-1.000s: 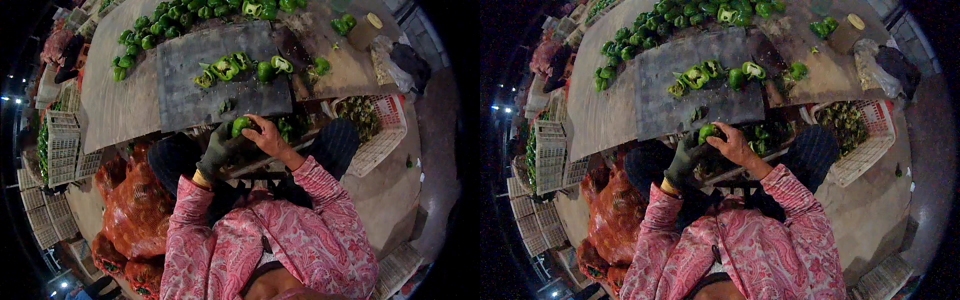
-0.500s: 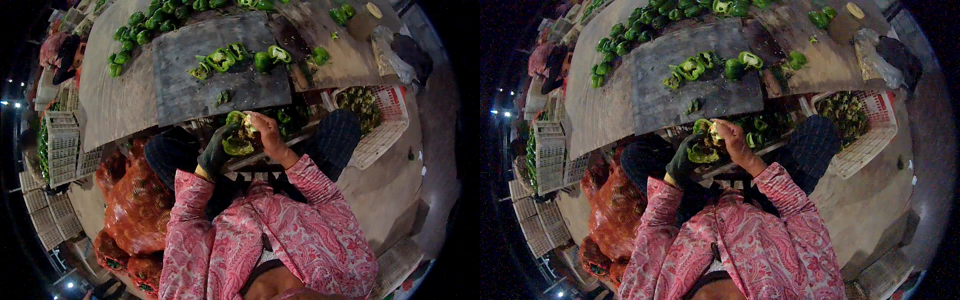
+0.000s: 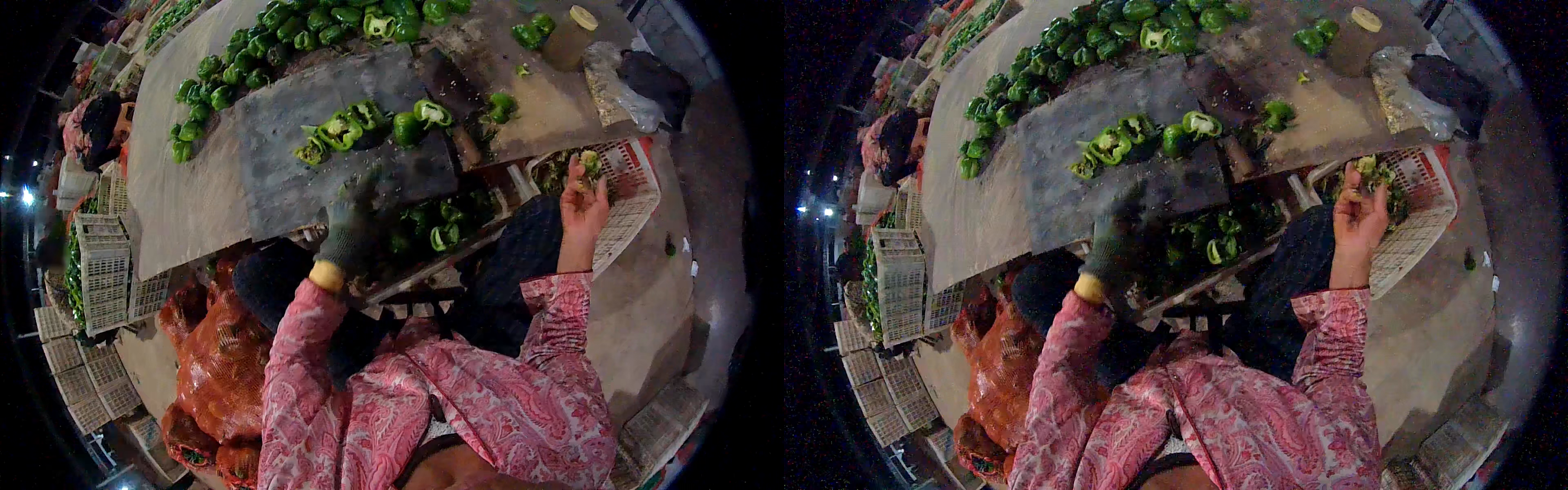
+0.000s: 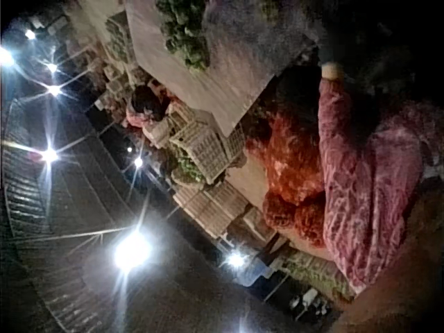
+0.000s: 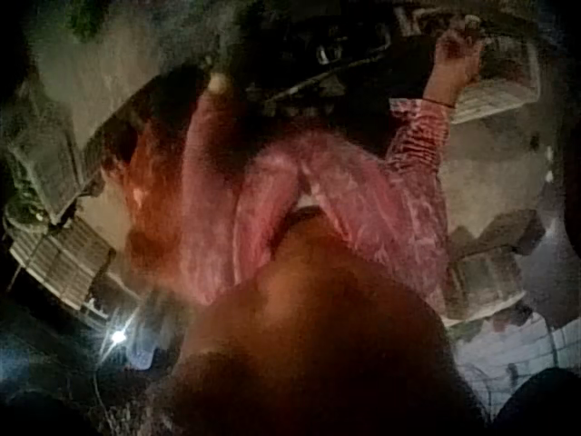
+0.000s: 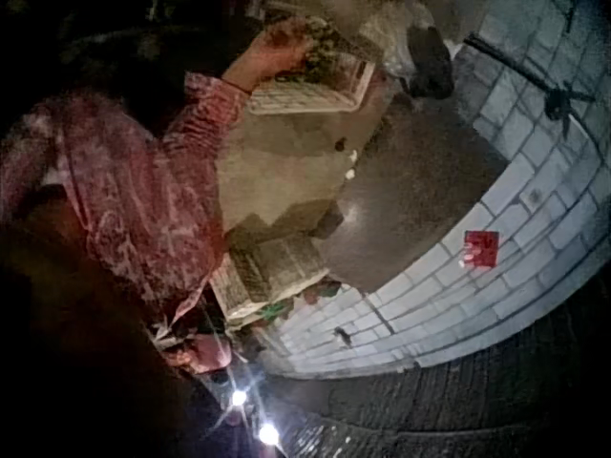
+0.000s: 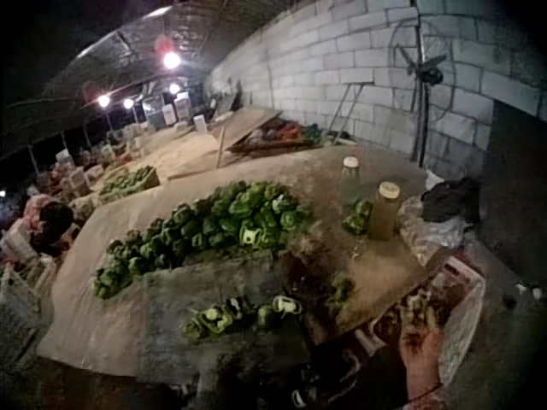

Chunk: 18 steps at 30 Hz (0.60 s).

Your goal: The person cuts green bell peppers on a low wooden table using a knife. They remove the stems and slice the peppers into pieces, placing the cut pieces on the table and discarding the stems into a nearby basket.

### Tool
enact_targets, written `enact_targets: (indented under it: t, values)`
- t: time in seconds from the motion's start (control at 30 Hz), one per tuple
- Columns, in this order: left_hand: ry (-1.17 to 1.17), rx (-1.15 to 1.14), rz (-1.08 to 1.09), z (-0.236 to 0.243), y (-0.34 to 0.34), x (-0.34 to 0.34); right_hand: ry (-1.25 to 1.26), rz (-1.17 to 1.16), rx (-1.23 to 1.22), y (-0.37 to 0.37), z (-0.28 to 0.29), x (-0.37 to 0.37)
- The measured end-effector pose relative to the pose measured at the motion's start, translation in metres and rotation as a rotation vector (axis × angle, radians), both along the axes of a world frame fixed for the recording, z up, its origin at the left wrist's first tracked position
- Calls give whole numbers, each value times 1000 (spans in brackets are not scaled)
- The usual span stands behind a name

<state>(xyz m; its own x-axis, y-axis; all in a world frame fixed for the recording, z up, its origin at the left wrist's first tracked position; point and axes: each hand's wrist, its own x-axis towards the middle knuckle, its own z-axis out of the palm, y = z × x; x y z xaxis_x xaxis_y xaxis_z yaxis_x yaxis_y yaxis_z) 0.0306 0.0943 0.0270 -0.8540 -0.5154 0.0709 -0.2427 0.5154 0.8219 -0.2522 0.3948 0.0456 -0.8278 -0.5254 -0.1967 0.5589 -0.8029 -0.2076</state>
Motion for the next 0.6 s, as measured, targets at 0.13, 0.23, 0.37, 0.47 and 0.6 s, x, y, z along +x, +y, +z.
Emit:
enact_targets:
  t: [0.13, 0.23, 0.37, 0.47, 0.6]
  values:
    - [-184, -450, 69, 14, -26, -109, 112, -9, 316, -11, -7, 10]
    - [-412, -577, 28, -9, -51, -145, 248, 184, 728, -66, 26, 58]
    - [-560, -548, 6, 7, -52, -159, 988, 203, 1116, -135, 21, 66]
    - [-541, -455, 3, 22, -48, -144, 1660, -38, 1311, -183, -6, 49]
    - [-28, 327, 67, 29, -16, -69, 1889, 268, 1675, -216, -29, 37]
